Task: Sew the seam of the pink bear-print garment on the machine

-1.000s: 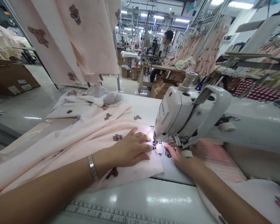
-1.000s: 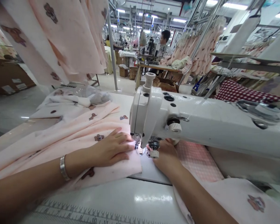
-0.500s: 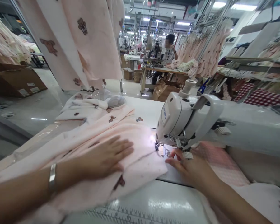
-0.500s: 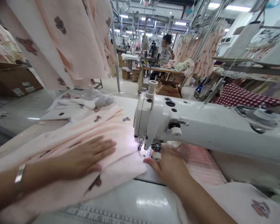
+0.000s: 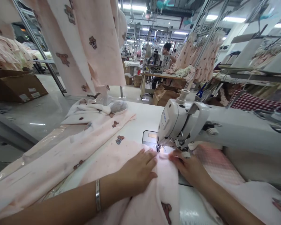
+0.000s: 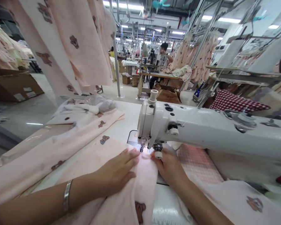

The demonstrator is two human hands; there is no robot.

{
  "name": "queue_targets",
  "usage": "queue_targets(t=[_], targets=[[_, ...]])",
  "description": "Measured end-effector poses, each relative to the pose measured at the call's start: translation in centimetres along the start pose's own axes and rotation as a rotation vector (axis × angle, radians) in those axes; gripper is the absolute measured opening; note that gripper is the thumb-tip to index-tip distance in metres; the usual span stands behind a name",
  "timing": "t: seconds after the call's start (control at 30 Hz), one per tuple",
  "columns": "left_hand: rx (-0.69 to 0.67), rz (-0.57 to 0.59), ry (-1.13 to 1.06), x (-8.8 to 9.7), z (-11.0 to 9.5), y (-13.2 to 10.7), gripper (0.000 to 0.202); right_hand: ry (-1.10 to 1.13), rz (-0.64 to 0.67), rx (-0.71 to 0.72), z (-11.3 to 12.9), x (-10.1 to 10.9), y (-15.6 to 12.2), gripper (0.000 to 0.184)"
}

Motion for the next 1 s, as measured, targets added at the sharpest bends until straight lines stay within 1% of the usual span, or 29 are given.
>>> queue_targets(t=[0.1,0.17,0.23,0.27,0.3,0.37,0.4,0.43,0.53,0.63,0.67,0.73,0.83,0.93,1.0], targets=[[-0.004,-0.009,0.026,-1.1,0.4,-0.5,0.042,-0.104,-0.090,0.105,1.3,0.8,-0.5,0.027],[-0.018,0.014,0.025,-0.9,0.3,-0.6,0.041,-0.148,-0.133,0.220,2.8,1.1,-1.1,0.028],[-0.042,0.032,0.021,-0.2,0.2,-0.3,0.037,-0.135,-0.112,0.321,4.0,1.0,-1.7,0.029],[-0.054,0.029,0.018,0.1,0.3,-0.1,0.036,-0.107,-0.073,0.302,4.1,0.8,-1.8,0.029],[-0.066,0.013,0.014,0.3,0.3,0.0,0.035,-0.072,-0.025,0.228,3.9,0.5,-1.8,0.027],[-0.080,-0.023,-0.002,0.4,0.5,0.0,0.035,-0.018,0.044,0.007,2.8,-0.2,-1.4,0.024],[-0.078,-0.029,-0.013,0.3,0.6,-0.2,0.036,0.003,0.055,-0.094,2.1,-0.5,-1.1,0.024],[-0.070,-0.031,-0.022,0.1,0.7,-0.3,0.037,0.024,0.053,-0.160,1.4,-0.7,-0.8,0.023],[-0.041,-0.013,-0.040,-0.3,0.8,-0.7,0.037,0.060,-0.012,-0.217,-0.3,-1.1,0.2,0.020],[-0.026,0.006,-0.045,-0.3,0.7,-0.6,0.037,0.035,-0.079,-0.228,-1.1,-0.8,0.6,0.024],[-0.024,0.011,-0.045,-0.2,0.7,-0.5,0.037,0.015,-0.089,-0.214,-1.1,-0.6,0.5,0.026],[-0.018,0.016,-0.039,0.0,0.6,-0.4,0.036,-0.010,-0.080,-0.143,-0.2,-0.3,0.0,0.028],[-0.003,0.021,-0.029,0.0,0.4,-0.3,0.036,-0.065,-0.021,0.028,2.4,0.1,-1.5,0.031],[0.010,0.019,-0.033,-0.1,0.2,-0.4,0.038,-0.268,0.095,0.192,4.4,-0.1,-3.1,0.038],[0.020,0.018,-0.032,-0.1,0.0,-0.5,0.038,-0.406,0.165,0.262,4.7,-0.4,-3.8,0.045]])
Point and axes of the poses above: each hand's wrist, its own y-axis towards the middle knuckle, its own x-axis out of the back of the hand, z = x × y, the point moved 2 cm from there along y, towards the middle knuckle, and after that the axes turned 3 degrees about -x, right-handed, at the moved point
